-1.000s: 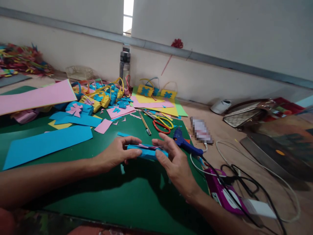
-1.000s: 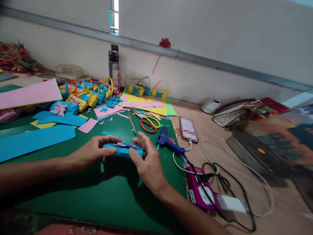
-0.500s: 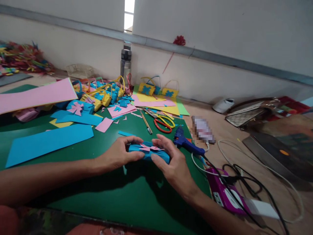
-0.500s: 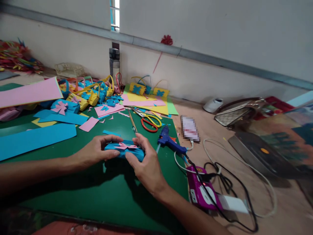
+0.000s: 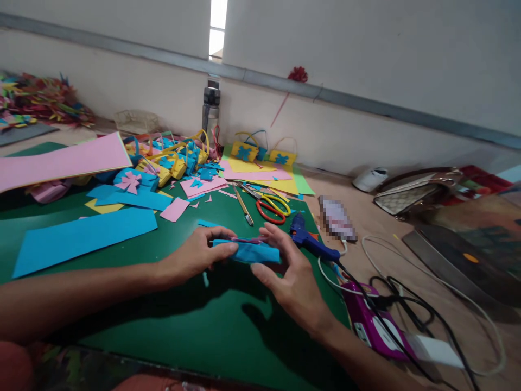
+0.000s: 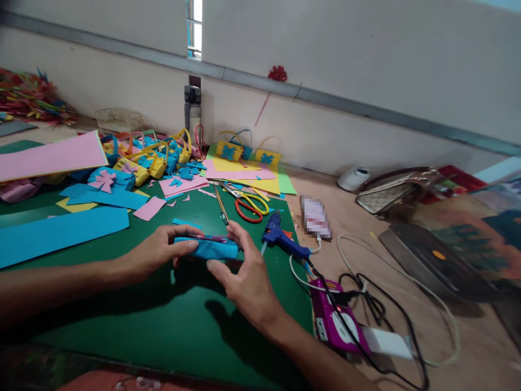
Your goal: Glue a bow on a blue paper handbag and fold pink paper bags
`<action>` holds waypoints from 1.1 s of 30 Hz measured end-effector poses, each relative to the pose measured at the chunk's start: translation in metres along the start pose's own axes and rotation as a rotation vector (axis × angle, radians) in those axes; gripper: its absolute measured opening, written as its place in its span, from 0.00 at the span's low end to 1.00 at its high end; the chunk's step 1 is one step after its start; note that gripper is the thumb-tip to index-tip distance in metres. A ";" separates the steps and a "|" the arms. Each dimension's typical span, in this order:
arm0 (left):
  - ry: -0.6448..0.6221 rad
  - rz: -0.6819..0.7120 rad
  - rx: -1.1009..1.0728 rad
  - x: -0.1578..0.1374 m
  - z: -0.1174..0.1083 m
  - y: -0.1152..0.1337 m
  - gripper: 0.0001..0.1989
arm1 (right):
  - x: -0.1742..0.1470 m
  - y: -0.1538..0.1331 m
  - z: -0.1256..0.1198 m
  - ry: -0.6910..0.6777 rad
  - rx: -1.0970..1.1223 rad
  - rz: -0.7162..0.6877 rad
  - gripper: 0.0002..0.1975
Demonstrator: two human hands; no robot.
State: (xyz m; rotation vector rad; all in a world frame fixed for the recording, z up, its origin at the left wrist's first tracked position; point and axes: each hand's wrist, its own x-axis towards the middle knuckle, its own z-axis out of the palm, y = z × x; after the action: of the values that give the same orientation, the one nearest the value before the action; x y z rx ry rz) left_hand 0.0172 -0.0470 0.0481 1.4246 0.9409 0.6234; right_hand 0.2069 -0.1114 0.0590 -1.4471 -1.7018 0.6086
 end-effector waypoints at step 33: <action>-0.251 -0.077 -0.083 -0.001 -0.005 0.003 0.27 | -0.002 0.013 -0.012 0.195 -0.742 -0.905 0.15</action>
State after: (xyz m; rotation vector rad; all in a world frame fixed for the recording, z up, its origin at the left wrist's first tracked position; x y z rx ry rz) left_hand 0.0130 -0.0443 0.0520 1.3499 0.7585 0.4110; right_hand 0.2241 -0.1124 0.0549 -0.9305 -2.2581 -0.6904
